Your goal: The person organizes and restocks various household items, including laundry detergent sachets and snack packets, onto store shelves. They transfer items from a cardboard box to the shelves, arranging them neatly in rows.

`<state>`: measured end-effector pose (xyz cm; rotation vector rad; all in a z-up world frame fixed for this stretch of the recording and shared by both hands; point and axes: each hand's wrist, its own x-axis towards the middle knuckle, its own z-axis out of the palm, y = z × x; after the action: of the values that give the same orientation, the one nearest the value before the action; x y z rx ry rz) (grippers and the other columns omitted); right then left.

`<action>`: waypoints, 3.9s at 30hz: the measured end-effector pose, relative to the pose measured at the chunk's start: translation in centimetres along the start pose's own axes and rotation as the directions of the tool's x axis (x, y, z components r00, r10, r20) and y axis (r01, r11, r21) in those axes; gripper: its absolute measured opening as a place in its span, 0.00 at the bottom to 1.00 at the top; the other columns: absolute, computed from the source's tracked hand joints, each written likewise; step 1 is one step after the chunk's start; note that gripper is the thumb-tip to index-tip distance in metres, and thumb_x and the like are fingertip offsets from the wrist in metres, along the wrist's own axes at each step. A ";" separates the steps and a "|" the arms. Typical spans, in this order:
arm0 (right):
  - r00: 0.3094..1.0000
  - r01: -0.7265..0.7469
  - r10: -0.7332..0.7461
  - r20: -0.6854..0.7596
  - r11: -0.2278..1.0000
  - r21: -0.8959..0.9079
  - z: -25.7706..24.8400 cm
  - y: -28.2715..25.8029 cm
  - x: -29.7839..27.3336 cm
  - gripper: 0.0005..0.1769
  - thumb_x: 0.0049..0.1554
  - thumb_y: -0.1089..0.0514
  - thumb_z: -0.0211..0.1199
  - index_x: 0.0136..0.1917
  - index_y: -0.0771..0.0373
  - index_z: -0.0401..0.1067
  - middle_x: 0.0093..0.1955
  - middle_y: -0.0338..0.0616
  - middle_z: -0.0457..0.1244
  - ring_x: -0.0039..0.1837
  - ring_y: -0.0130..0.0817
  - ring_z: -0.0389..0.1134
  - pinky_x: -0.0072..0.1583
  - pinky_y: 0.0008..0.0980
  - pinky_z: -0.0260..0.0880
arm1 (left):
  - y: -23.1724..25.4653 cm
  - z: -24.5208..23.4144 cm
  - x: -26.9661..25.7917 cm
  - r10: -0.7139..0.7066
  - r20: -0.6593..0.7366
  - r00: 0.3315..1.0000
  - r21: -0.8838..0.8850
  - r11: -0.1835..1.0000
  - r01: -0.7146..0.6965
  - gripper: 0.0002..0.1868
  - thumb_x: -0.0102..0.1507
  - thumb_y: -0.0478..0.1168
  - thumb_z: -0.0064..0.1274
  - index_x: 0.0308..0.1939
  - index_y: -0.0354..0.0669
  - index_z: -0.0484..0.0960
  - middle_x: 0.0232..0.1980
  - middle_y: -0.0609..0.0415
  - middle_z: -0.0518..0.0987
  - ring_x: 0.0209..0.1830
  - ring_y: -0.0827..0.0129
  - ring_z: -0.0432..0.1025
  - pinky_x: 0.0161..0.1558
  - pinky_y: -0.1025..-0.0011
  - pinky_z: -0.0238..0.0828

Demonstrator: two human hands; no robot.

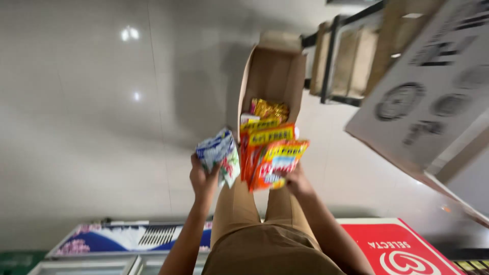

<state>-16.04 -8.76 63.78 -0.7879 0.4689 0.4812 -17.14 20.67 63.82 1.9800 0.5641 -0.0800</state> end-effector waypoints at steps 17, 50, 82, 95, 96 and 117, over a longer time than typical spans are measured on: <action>0.590 0.773 -0.801 -0.098 0.596 -0.220 -2.7 -39.5 -21.6 0.43 0.49 0.71 0.66 0.77 0.69 0.56 0.63 0.55 0.63 0.60 0.44 0.71 0.62 0.45 0.77 | 44.1 10.2 -7.2 0.642 0.033 0.766 -0.397 0.712 -0.579 0.31 0.65 0.40 0.64 0.65 0.33 0.63 0.57 0.43 0.80 0.56 0.59 0.78 0.59 0.64 0.76; 0.806 0.191 -0.462 0.370 -0.388 -0.902 -1.2 -46.0 -11.6 0.31 0.63 0.50 0.68 0.70 0.73 0.65 0.65 0.62 0.65 0.65 0.57 0.68 0.59 0.46 0.70 | 43.9 18.1 -6.3 0.725 0.314 0.613 -0.300 0.688 -0.661 0.10 0.71 0.34 0.45 0.56 0.37 0.74 0.52 0.45 0.82 0.50 0.55 0.79 0.49 0.61 0.77; 0.958 -0.023 0.264 -0.113 -0.320 -0.947 -40.1 15.2 29.8 0.06 0.58 0.65 0.59 0.50 0.63 0.71 0.47 0.53 0.69 0.52 0.51 0.71 0.53 0.46 0.70 | -38.0 34.5 5.2 -0.104 0.406 0.908 0.552 0.820 -0.153 0.21 0.56 0.42 0.63 0.47 0.33 0.74 0.52 0.39 0.74 0.55 0.46 0.71 0.51 0.56 0.73; 0.546 -0.826 0.450 -0.707 0.153 -0.542 -53.0 30.9 38.0 0.14 0.60 0.52 0.58 0.52 0.64 0.74 0.41 0.43 0.69 0.41 0.37 0.72 0.43 0.34 0.77 | -43.3 44.0 18.5 -0.137 0.574 0.807 0.724 0.546 -0.422 0.60 0.42 0.53 0.69 0.73 0.37 0.57 0.75 0.43 0.59 0.74 0.52 0.53 0.70 0.56 0.52; 0.611 -0.772 0.396 -0.685 0.107 -0.627 -53.4 31.2 39.0 0.17 0.60 0.49 0.59 0.52 0.66 0.74 0.40 0.44 0.69 0.40 0.38 0.72 0.43 0.34 0.76 | -44.0 44.6 18.9 -0.229 0.600 0.766 0.742 0.518 -0.426 0.59 0.44 0.53 0.68 0.74 0.38 0.57 0.73 0.43 0.59 0.74 0.52 0.52 0.69 0.54 0.51; 0.921 0.190 0.389 -0.010 -0.471 -0.861 -49.8 30.2 38.5 0.54 0.40 0.65 0.74 0.78 0.54 0.56 0.75 0.52 0.52 0.76 0.56 0.52 0.73 0.51 0.58 | -48.4 45.7 16.8 -0.375 0.650 0.661 0.756 0.407 -0.512 0.51 0.49 0.50 0.65 0.74 0.45 0.61 0.71 0.50 0.60 0.71 0.55 0.52 0.68 0.53 0.49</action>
<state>-13.44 -19.16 -5.20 -2.5210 -0.5743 1.3357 -14.06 4.53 -2.90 2.7164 -0.2941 -1.4350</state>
